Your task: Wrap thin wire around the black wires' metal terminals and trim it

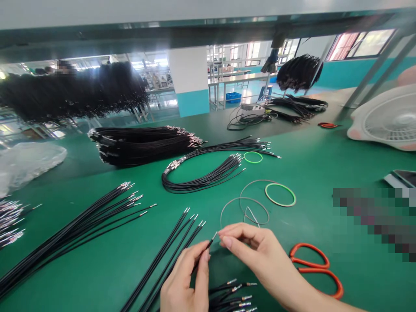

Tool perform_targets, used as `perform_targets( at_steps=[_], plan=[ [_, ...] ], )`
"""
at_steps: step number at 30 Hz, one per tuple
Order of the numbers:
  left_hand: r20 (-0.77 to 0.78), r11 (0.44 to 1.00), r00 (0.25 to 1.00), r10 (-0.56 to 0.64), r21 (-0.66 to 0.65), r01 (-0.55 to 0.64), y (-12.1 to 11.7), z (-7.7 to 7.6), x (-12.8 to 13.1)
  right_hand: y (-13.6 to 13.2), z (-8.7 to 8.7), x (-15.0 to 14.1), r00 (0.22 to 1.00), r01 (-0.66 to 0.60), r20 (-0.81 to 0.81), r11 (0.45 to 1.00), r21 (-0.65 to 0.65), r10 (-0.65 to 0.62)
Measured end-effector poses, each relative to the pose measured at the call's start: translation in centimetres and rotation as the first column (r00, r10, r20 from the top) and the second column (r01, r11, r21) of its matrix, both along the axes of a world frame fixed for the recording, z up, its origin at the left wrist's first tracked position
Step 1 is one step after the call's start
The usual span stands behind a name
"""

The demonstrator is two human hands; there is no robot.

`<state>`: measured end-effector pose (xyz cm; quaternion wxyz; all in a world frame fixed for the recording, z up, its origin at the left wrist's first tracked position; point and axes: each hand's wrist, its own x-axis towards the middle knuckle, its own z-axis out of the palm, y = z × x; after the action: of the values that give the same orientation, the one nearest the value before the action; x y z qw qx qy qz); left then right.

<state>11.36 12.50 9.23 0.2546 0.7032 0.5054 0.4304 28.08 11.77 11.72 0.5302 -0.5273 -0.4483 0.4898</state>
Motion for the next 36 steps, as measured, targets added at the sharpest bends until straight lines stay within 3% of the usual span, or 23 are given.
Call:
perform_targets(
  at_steps=[3, 9, 16, 27, 36],
  plan=[
    [-0.018, 0.998, 0.999, 0.037, 0.049, -0.036, 0.1, -0.2, -0.2, -0.4, -0.1, -0.5, 0.998, -0.065, -0.004, 0.997, -0.040, 0.065],
    [-0.145, 0.972, 0.989, -0.025, 0.228, 0.058, 0.5, -0.9, -1.0, -0.7, -0.1, -1.4, 0.996, -0.082, -0.029, 0.994, -0.078, 0.080],
    [-0.210, 0.935, 0.977, -0.045, 0.336, 0.115, 0.2, -0.4, -0.8, -0.6, -0.1, -1.5, 0.990, -0.093, -0.115, 0.983, -0.157, 0.075],
    [-0.270, 0.922, 0.952, -0.141, 0.314, 0.225, 0.1, 0.5, -0.8, -0.5, 0.2, -1.5, 0.990, -0.085, -0.129, 0.980, -0.180, 0.063],
    [-0.277, 0.921, 0.949, -0.153, 0.307, 0.238, 0.2, 0.4, -0.8, -0.3, 0.0, -1.5, 0.990, -0.077, -0.128, 0.978, -0.196, 0.052]
  ],
)
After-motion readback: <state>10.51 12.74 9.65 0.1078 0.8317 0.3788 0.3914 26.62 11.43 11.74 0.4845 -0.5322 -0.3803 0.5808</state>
